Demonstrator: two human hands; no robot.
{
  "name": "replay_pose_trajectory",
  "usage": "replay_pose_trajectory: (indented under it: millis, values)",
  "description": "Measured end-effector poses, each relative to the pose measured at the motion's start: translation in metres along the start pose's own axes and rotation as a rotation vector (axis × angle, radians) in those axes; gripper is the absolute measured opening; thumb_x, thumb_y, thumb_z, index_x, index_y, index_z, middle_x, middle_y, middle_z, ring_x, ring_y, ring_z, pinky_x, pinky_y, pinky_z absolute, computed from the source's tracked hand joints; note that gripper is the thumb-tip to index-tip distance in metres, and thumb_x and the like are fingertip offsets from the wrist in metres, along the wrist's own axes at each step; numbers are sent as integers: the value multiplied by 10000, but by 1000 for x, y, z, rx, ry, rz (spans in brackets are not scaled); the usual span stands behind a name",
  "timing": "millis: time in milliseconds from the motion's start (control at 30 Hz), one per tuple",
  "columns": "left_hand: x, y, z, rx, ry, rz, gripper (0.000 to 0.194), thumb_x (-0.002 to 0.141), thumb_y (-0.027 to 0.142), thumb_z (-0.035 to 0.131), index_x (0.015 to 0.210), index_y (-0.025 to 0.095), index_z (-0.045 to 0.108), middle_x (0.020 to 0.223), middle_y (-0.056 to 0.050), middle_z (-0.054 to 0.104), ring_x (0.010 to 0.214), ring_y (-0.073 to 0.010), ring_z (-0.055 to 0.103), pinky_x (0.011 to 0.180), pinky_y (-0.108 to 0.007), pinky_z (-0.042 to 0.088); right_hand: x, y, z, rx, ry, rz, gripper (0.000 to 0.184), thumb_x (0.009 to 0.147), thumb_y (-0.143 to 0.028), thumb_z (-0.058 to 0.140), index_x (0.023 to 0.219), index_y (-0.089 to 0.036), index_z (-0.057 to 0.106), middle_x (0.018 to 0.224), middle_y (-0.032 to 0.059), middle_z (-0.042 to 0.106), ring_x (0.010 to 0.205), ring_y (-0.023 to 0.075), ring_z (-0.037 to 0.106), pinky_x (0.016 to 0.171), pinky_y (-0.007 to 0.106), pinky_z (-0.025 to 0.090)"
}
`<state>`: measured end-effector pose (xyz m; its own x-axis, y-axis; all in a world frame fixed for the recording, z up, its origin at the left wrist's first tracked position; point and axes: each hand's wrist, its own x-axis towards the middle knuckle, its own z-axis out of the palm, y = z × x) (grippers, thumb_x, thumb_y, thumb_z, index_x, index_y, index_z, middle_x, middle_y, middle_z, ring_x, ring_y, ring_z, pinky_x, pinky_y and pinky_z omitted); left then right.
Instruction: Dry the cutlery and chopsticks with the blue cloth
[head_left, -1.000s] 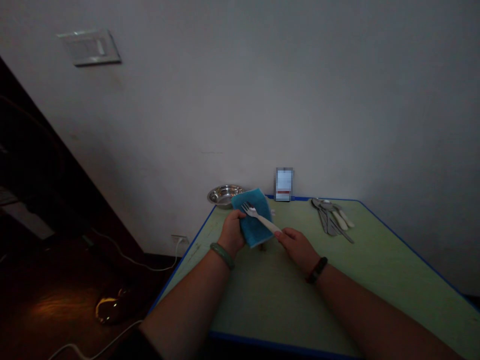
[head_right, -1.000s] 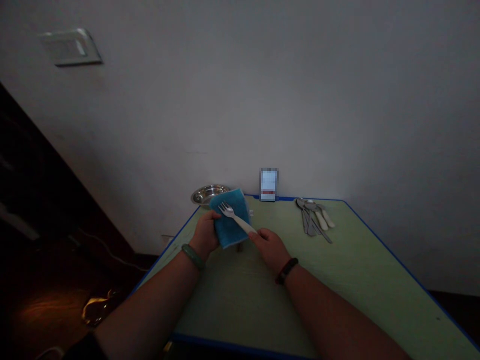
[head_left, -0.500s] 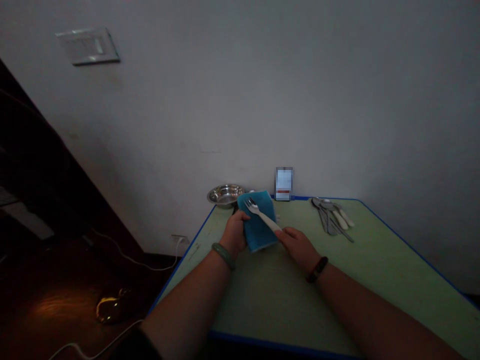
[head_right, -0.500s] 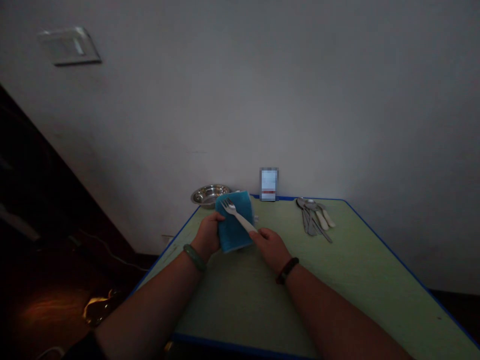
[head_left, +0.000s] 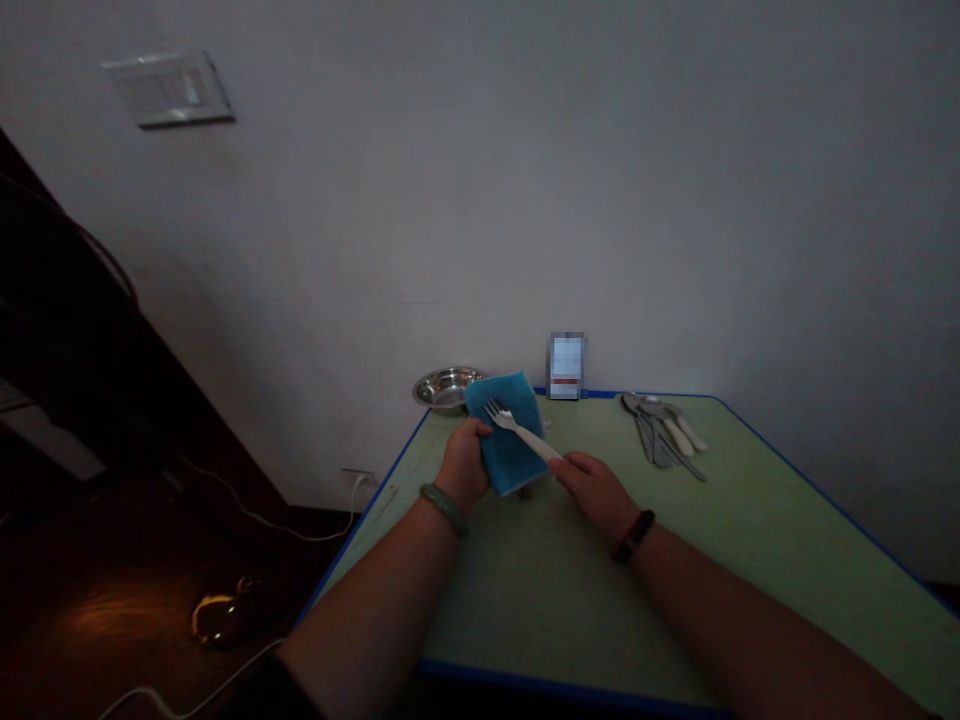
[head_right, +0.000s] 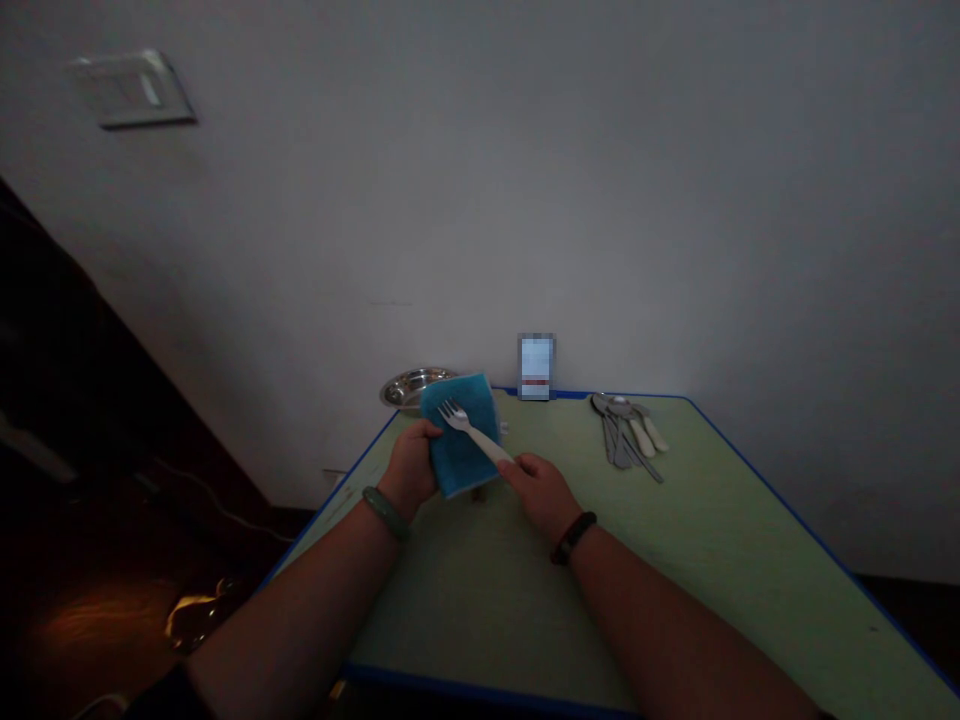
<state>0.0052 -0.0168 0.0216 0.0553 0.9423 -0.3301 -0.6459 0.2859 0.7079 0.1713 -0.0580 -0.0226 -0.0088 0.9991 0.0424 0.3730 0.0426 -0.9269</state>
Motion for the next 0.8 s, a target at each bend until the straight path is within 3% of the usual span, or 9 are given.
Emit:
replay_pose_trajectory:
  millis: [333, 600, 800]
  values:
    - [-4, -2, 2, 42, -54, -63, 460, 537, 116, 478, 954, 109, 673, 708, -101, 737, 686, -283, 723, 700, -441, 604, -1, -1, 1, 22, 7, 8, 385, 748, -574, 494, 609, -219, 445, 565, -52, 386, 542, 116, 367, 524, 269, 280]
    - [-4, 2, 3, -8, 42, -2, 417, 571, 127, 482, 944, 107, 667, 680, -90, 729, 651, -264, 719, 733, -438, 604, 1, 0, 0, -4, 19, -12, 366, 742, -541, 509, 590, -220, 421, 566, -53, 364, 555, 115, 358, 533, 269, 278]
    - [-1, 1, 2, -38, 28, 23, 422, 578, 123, 486, 957, 106, 672, 717, -93, 742, 659, -258, 722, 756, -433, 601, 2, 3, 1, -6, 7, -8, 372, 743, -557, 504, 607, -219, 428, 577, -53, 360, 559, 115, 356, 533, 268, 278]
